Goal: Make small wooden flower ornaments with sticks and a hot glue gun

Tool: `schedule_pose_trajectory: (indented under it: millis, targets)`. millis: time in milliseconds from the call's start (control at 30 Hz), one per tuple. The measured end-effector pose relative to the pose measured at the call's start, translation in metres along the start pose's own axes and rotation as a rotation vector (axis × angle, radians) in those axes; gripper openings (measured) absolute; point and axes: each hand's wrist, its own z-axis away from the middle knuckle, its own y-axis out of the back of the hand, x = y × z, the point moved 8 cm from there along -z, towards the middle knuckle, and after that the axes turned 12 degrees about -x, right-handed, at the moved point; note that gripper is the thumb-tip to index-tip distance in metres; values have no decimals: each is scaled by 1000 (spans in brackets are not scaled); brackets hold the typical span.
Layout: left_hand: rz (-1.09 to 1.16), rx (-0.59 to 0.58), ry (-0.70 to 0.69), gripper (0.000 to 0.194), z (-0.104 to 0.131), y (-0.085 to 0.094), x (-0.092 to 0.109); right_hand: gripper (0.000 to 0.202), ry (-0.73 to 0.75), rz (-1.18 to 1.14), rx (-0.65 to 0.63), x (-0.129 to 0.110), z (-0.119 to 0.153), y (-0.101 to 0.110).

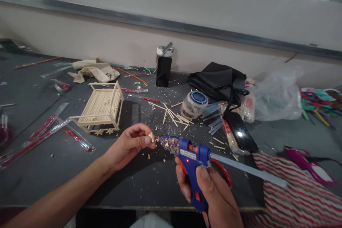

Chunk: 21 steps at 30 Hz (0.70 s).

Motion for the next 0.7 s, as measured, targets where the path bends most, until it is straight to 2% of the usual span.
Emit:
schedule_pose_trajectory:
  millis: [100, 300, 567, 700]
  targets:
    - [-4, -5, -3, 19, 0, 0, 0, 44, -4, -26, 20, 0, 0, 0]
    - [-9, -9, -6, 18, -1, 0, 0, 48, -3, -9, -30, 3, -2, 2]
    - [-6, 2, -9, 18, 0, 1, 0, 44, -17, -82, 73, -1, 5, -4]
    - [-1, 2, -7, 18, 0, 1, 0, 43, -33, -94, 81, -1, 6, -6]
